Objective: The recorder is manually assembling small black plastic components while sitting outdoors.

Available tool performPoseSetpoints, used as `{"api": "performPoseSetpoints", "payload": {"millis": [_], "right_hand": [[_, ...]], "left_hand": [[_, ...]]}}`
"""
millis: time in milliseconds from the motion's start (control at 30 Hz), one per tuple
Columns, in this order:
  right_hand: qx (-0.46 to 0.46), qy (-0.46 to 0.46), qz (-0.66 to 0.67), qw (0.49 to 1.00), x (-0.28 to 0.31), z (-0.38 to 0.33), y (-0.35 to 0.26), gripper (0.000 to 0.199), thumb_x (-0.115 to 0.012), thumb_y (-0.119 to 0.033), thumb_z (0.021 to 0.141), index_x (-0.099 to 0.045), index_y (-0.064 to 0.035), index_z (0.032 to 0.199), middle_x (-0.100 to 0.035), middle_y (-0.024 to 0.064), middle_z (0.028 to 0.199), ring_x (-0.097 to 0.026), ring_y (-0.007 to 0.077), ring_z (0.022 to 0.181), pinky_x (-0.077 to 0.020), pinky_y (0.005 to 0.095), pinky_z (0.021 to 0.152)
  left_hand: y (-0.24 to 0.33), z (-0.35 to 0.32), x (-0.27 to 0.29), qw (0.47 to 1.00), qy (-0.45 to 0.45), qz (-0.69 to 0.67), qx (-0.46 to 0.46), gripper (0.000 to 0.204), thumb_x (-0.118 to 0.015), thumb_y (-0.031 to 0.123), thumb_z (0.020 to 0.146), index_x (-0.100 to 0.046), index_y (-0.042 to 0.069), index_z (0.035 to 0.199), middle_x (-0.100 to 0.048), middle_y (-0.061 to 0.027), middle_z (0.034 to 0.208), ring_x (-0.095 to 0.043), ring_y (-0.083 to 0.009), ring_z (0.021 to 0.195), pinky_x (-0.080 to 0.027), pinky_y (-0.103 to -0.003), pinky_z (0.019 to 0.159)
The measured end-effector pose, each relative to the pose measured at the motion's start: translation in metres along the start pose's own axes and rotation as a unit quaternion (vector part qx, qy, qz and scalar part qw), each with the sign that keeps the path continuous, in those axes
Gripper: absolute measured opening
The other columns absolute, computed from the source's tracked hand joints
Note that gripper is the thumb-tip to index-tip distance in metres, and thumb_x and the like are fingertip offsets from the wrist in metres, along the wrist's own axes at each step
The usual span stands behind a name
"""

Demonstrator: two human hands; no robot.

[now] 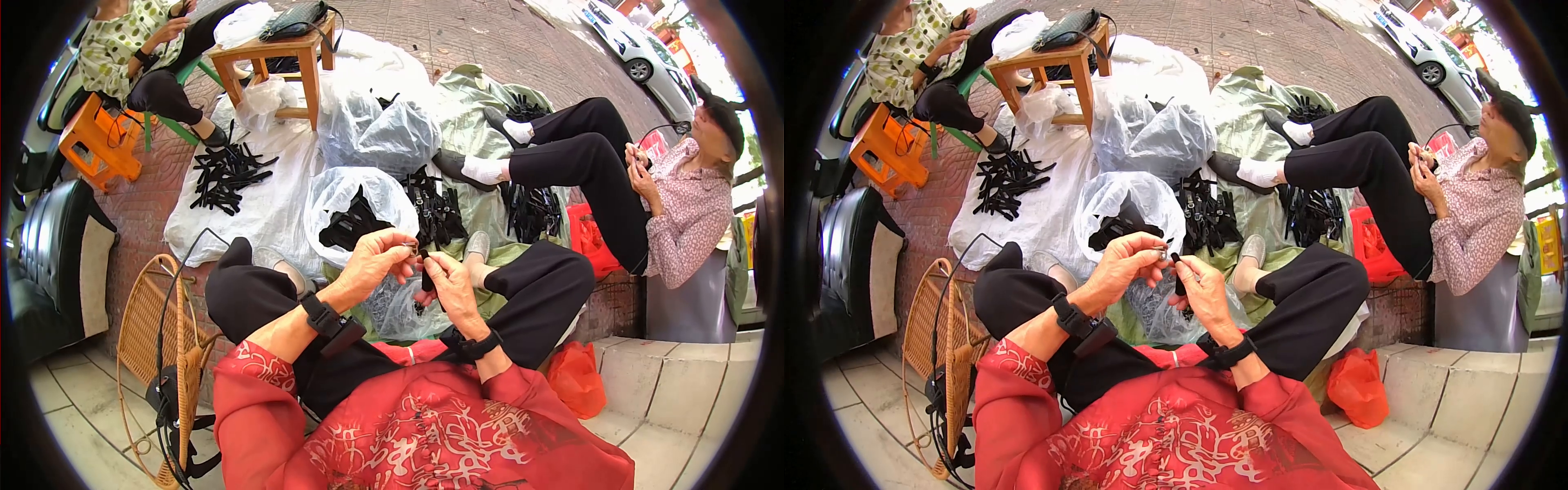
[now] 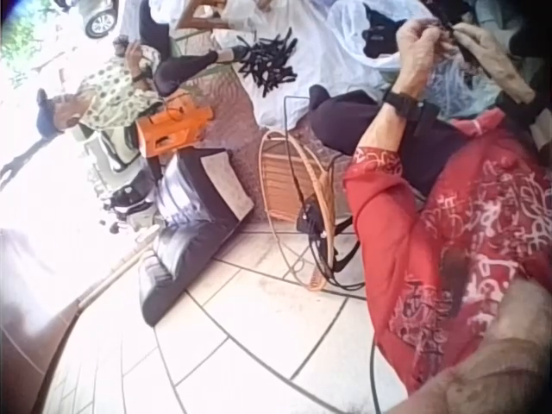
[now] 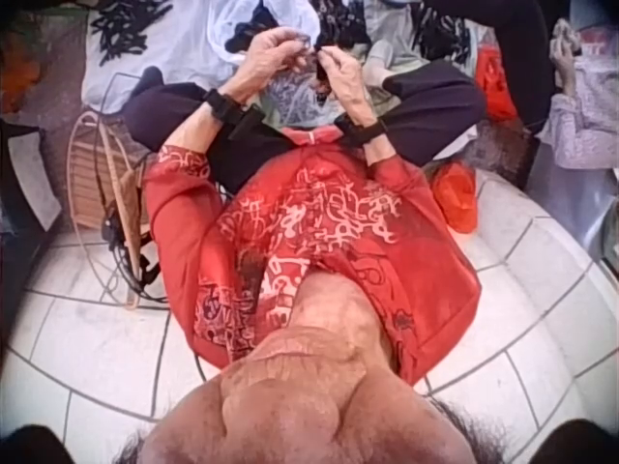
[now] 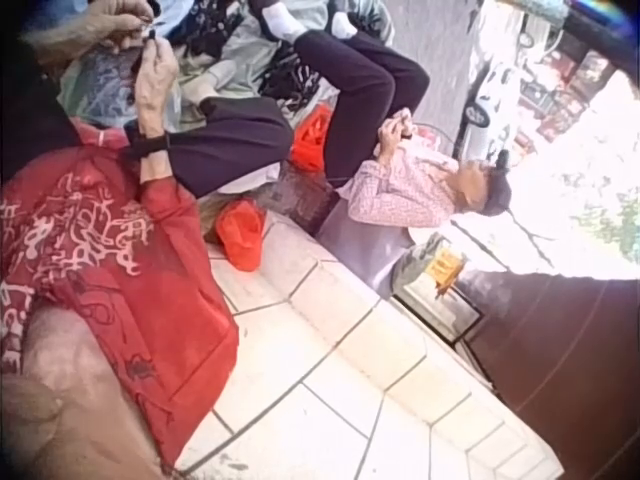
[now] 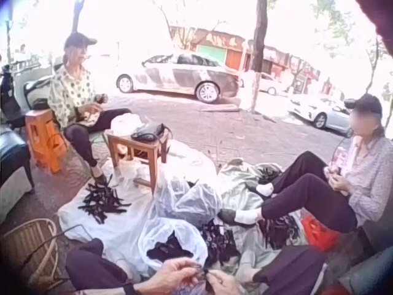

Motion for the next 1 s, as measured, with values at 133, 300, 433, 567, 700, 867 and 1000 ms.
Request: {"api": "performPoseSetpoints", "payload": {"millis": [133, 300, 433, 567, 700, 867, 1000], "right_hand": [[-0.033, -0.004, -0.041, 0.999, 0.0, -0.003, -0.005, 0.023, -0.047, -0.022, 0.088, -0.056, -0.0016, 0.092, -0.057, 0.002, 0.071, -0.051, 0.0071, 0.041, -0.0354, 0.0178, 0.036], [-0.015, -0.014, -0.04, 0.999, -0.003, -0.003, -0.004, 0.021, -0.047, -0.02, 0.088, -0.056, -0.0014, 0.093, -0.054, 0.0011, 0.066, -0.047, 0.0061, 0.04, -0.0349, 0.0191, 0.037], [-0.014, -0.014, -0.037, 0.999, -0.001, -0.004, -0.001, 0.019, -0.046, -0.016, 0.087, -0.056, -0.0004, 0.091, -0.05, 0.0004, 0.065, -0.047, 0.0064, 0.042, -0.0357, 0.0196, 0.038], [0.016, -0.011, -0.051, 0.999, -0.004, -0.004, -0.004, 0.019, -0.047, -0.015, 0.087, -0.056, 0.0009, 0.091, -0.05, 0.0009, 0.069, -0.047, 0.0065, 0.043, -0.0361, 0.0192, 0.039], [0.029, 0.008, -0.054, 0.998, -0.003, -0.004, -0.002, 0.019, -0.048, -0.015, 0.086, -0.055, 0.0019, 0.09, -0.05, 0.0018, 0.073, -0.047, 0.0066, 0.043, -0.0364, 0.0189, 0.04], [-0.029, -0.021, -0.02, 0.999, 0.003, -0.003, 0.004, 0.02, -0.049, -0.016, 0.086, -0.056, 0.0024, 0.089, -0.049, 0.0026, 0.072, -0.046, 0.0066, 0.042, -0.0363, 0.0192, 0.039], [-0.015, -0.024, -0.062, 0.998, 0.004, -0.002, 0.0, 0.021, -0.05, -0.017, 0.086, -0.057, 0.0022, 0.087, -0.05, 0.002, 0.07, -0.046, 0.006, 0.042, -0.0359, 0.019, 0.038]], "left_hand": [[-0.002, 0.001, -0.001, 1.0, -0.003, -0.024, 0.018, 0.016, -0.051, 0.01, 0.084, -0.054, 0.001, 0.097, -0.06, -0.0075, 0.078, -0.056, -0.0097, 0.059, -0.048, -0.022, 0.051], [-0.006, 0.002, 0.002, 0.999, 0.012, 0.021, 0.029, 0.014, -0.051, 0.012, 0.085, -0.056, 0.002, 0.094, -0.06, -0.0057, 0.075, -0.055, -0.0088, 0.058, -0.046, -0.021, 0.05], [-0.007, 0.003, 0.003, 0.999, 0.01, 0.001, 0.038, 0.014, -0.051, 0.013, 0.085, -0.057, 0.003, 0.092, -0.059, -0.0043, 0.073, -0.054, -0.0082, 0.056, -0.046, -0.02, 0.05], [-0.009, 0.002, 0.004, 0.997, 0.014, -0.029, 0.064, 0.013, -0.051, 0.013, 0.085, -0.057, 0.003, 0.09, -0.059, -0.0043, 0.072, -0.054, -0.0082, 0.055, -0.046, -0.021, 0.048], [-0.01, 0.002, 0.003, 0.996, 0.017, -0.043, 0.073, 0.012, -0.051, 0.012, 0.085, -0.057, 0.002, 0.088, -0.059, -0.0054, 0.073, -0.054, -0.0085, 0.055, -0.046, -0.021, 0.047], [-0.011, 0.002, 0.003, 0.997, 0.024, -0.007, 0.069, 0.011, -0.051, 0.009, 0.083, -0.057, 0.0, 0.087, -0.061, -0.0084, 0.073, -0.056, -0.0091, 0.055, -0.047, -0.021, 0.046], [-0.01, 0.001, 0.002, 0.998, 0.027, 0.006, 0.065, 0.011, -0.052, 0.009, 0.083, -0.056, 0.0, 0.088, -0.061, -0.0093, 0.074, -0.056, -0.0093, 0.055, -0.047, -0.021, 0.047]]}}
Point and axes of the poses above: each hand's wrist, its own z-axis towards the middle knuckle, its own x-axis out of the back of the hand, y = z × x, the point moved 1 cm from there along z, towards the middle knuckle
